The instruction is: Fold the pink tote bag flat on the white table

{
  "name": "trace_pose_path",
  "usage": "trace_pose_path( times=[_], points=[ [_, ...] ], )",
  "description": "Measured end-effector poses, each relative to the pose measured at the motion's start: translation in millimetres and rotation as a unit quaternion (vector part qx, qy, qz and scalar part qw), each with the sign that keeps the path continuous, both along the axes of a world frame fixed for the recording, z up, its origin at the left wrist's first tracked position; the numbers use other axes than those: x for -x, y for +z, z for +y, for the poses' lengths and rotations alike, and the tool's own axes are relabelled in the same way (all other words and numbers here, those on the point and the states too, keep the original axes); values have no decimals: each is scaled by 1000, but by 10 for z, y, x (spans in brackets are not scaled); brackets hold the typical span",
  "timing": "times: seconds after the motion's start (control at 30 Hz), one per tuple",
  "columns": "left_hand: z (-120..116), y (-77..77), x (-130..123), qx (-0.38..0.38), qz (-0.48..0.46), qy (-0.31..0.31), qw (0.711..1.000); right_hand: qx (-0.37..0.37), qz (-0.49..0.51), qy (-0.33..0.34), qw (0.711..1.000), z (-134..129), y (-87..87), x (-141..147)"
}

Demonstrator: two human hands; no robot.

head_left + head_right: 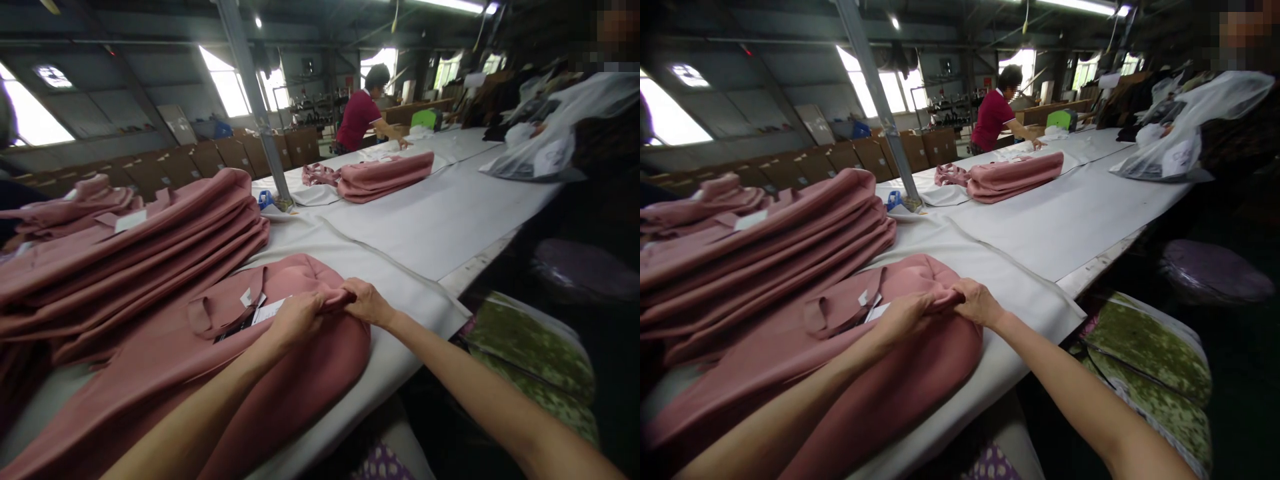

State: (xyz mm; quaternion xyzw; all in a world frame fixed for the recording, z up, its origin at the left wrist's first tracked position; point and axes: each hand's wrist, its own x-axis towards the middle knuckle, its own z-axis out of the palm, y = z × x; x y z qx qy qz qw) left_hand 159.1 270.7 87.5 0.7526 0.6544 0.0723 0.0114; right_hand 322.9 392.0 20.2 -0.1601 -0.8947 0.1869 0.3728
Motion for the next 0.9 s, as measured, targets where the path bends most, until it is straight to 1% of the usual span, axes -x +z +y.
trace_pose_path(
  times=[0.1,0.2,0.3,0.37,0.4,0.43,0.47,0.53,0.57,0.6,0.63,0.67,0.7,0.77,0.83,0.9],
  points=[
    [19,-46,45,-27,22,4,999,-24,-37,-6,999,75,-43,32],
    [139,-74,67,-38,41,23,998,-29,-66,-52,996,208,-89,132],
    [236,2,118,-43,45,49,997,-17,-71,-116,991,242,-51,221],
    [175,111,218,-26,42,63,997,-27,-59,-140,988,110,19,186],
    [92,172,290,-12,45,71,996,-43,-47,-136,989,-10,53,127],
    [-23,227,372,4,54,77,996,-63,-30,-115,991,-160,78,43],
    [-160,272,460,21,69,84,994,-82,-17,-74,994,-330,87,-57],
    [-448,318,627,51,103,107,988,-104,-18,52,993,-686,45,-255],
    [-573,317,694,63,115,120,984,-107,-34,117,987,-847,-7,-326],
    [-672,302,741,73,121,128,982,-109,-57,168,978,-984,-74,-364],
    [-743,276,765,77,123,129,981,-112,-86,195,971,-1090,-151,-364],
    [-786,243,762,76,127,118,982,-116,-115,197,967,-1163,-232,-326],
    [-808,204,731,71,134,96,984,-118,-142,181,966,-1205,-310,-257],
    [-826,120,598,62,155,44,985,-113,-194,127,966,-1217,-438,-69],
    [-860,36,417,67,167,5,984,-98,-229,86,965,-1183,-510,106],
    [-930,-45,267,76,160,-19,984,-84,-244,77,963,-1153,-539,206]
  ],
)
